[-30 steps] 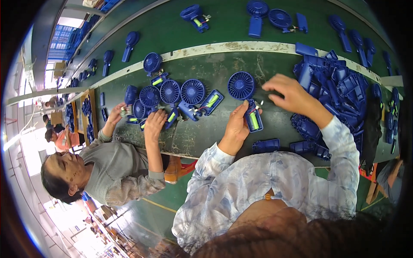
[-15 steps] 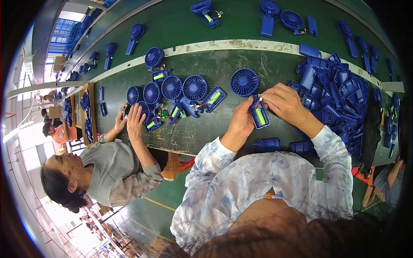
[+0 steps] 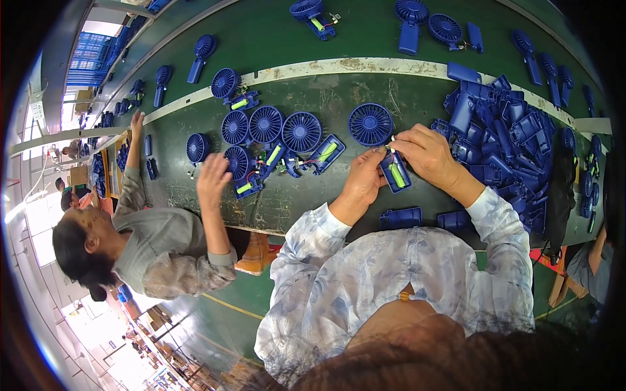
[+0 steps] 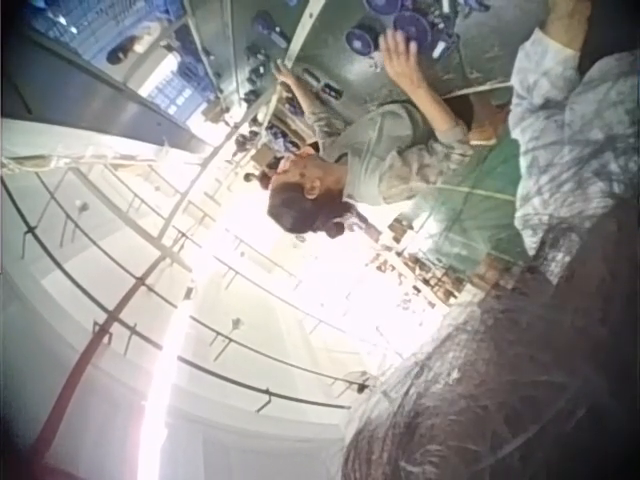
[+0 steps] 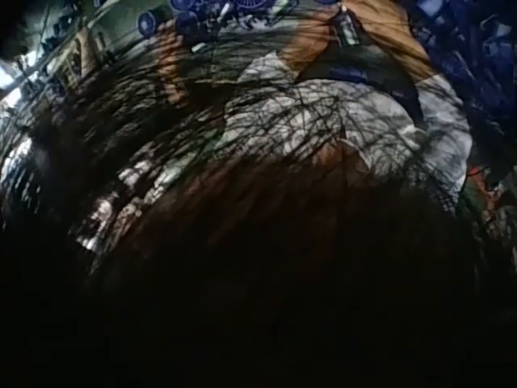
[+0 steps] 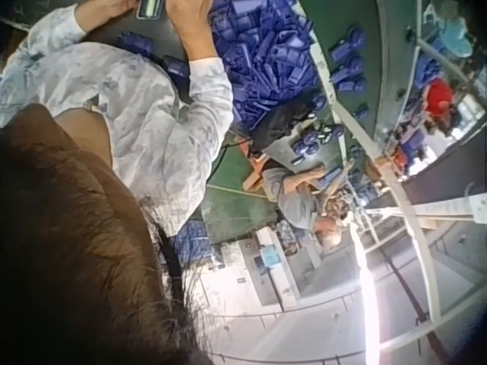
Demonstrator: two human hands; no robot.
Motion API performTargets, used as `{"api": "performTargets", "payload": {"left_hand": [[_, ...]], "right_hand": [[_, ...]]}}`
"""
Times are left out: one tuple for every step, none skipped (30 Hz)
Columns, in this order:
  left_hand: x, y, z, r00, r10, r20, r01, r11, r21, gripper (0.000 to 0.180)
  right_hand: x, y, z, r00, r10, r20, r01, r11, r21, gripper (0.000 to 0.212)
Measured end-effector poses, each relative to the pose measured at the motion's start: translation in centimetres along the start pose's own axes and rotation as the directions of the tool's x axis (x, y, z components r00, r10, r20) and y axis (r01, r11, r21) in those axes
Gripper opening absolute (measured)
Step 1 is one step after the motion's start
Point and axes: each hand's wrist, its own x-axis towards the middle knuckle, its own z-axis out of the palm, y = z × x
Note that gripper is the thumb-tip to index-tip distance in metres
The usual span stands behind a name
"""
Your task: The person picks up a fan head and a battery, fits them into the blue housing, and snaps the handle cover into place. After testing the power button, they place the assembled fan onto the conveyor belt.
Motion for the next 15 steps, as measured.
{"api": "performTargets", "payload": {"left_hand": [[0.23, -0.24, -0.23, 1.0, 0.007, -0.004, -0.007, 1.0, -0.01, 0.018], [0.33, -0.36, -0.31, 1.0, 0.014, -0.01, -0.014, 1.0, -0.02, 0.017], [0.44, -0.4, -0.38, 1.0, 0.012, -0.009, -0.012, 1.0, -0.019, 0.017], [0.53, -0.37, -0.45, 1.0, 0.015, -0.003, -0.016, 1.0, -0.024, 0.016], [0.58, -0.31, -0.51, 1.0, 0.02, 0.004, -0.019, 0.999, -0.028, 0.016], [0.59, -0.29, -0.59, 1.0, 0.017, 0.005, -0.017, 0.999, -0.027, 0.016], [0.58, -0.26, -0.69, 1.0, 0.0, 0.002, 0.0, 1.0, -0.016, 0.015], [0.5, -0.21, -0.78, 1.0, -0.016, -0.002, 0.016, 1.0, -0.006, 0.014], [0.44, -0.09, -0.83, 1.0, -0.018, -0.003, 0.018, 1.0, -0.006, 0.014], [0.38, 0.11, -0.84, 0.999, -0.043, 0.009, 0.043, 0.999, 0.001, 0.015], [0.4, 0.32, -0.85, 0.997, -0.068, 0.022, 0.068, 0.998, 0.008, 0.016], [0.45, 0.42, -0.94, 0.997, -0.07, 0.023, 0.069, 0.998, 0.01, 0.016], [0.52, 0.46, -1.08, 0.996, -0.089, 0.031, 0.089, 0.996, -0.002, 0.017], [0.52, 0.48, -1.16, 0.993, -0.108, 0.038, 0.108, 0.994, -0.014, 0.018], [0.5, 0.49, -1.18, 0.993, -0.11, 0.038, 0.11, 0.994, -0.013, 0.018]], "right_hand": [[-0.19, 0.07, 0.06, 1.0, -0.005, 0.01, 0.005, 0.999, 0.043, 0.025], [-0.3, 0.01, 0.18, 1.0, -0.003, 0.01, 0.002, 0.999, 0.043, 0.025], [-0.37, -0.11, 0.33, 0.999, 0.037, 0.023, -0.039, 0.992, 0.116, 0.024], [-0.47, -0.17, 0.42, 0.996, 0.075, 0.039, -0.081, 0.979, 0.188, 0.022], [-0.59, -0.1, 0.48, 0.996, 0.077, 0.039, -0.083, 0.979, 0.187, 0.022], [-0.69, -0.01, 0.52, 0.99, 0.11, 0.088, -0.128, 0.967, 0.222, 0.021], [-0.74, 0.08, 0.51, 0.98, 0.141, 0.138, -0.173, 0.951, 0.255, 0.019], [-0.78, 0.13, 0.45, 0.98, 0.143, 0.139, -0.175, 0.951, 0.255, 0.019], [-0.78, 0.19, 0.36, 0.966, 0.169, 0.196, -0.214, 0.947, 0.24, 0.019], [-0.77, 0.25, 0.26, 0.948, 0.194, 0.252, -0.252, 0.942, 0.223, 0.018], [-0.69, 0.32, 0.14, 0.948, 0.196, 0.251, -0.254, 0.941, 0.222, 0.018], [-0.59, 0.39, 0.02, 0.943, 0.186, 0.276, -0.255, 0.937, 0.24, 0.017], [-0.5, 0.46, -0.09, 0.937, 0.176, 0.301, -0.257, 0.931, 0.257, 0.017], [-0.38, 0.55, -0.13, 0.937, 0.178, 0.301, -0.259, 0.931, 0.257, 0.017], [-0.24, 0.63, -0.12, 0.945, 0.148, 0.293, -0.239, 0.923, 0.303, 0.017]]}}
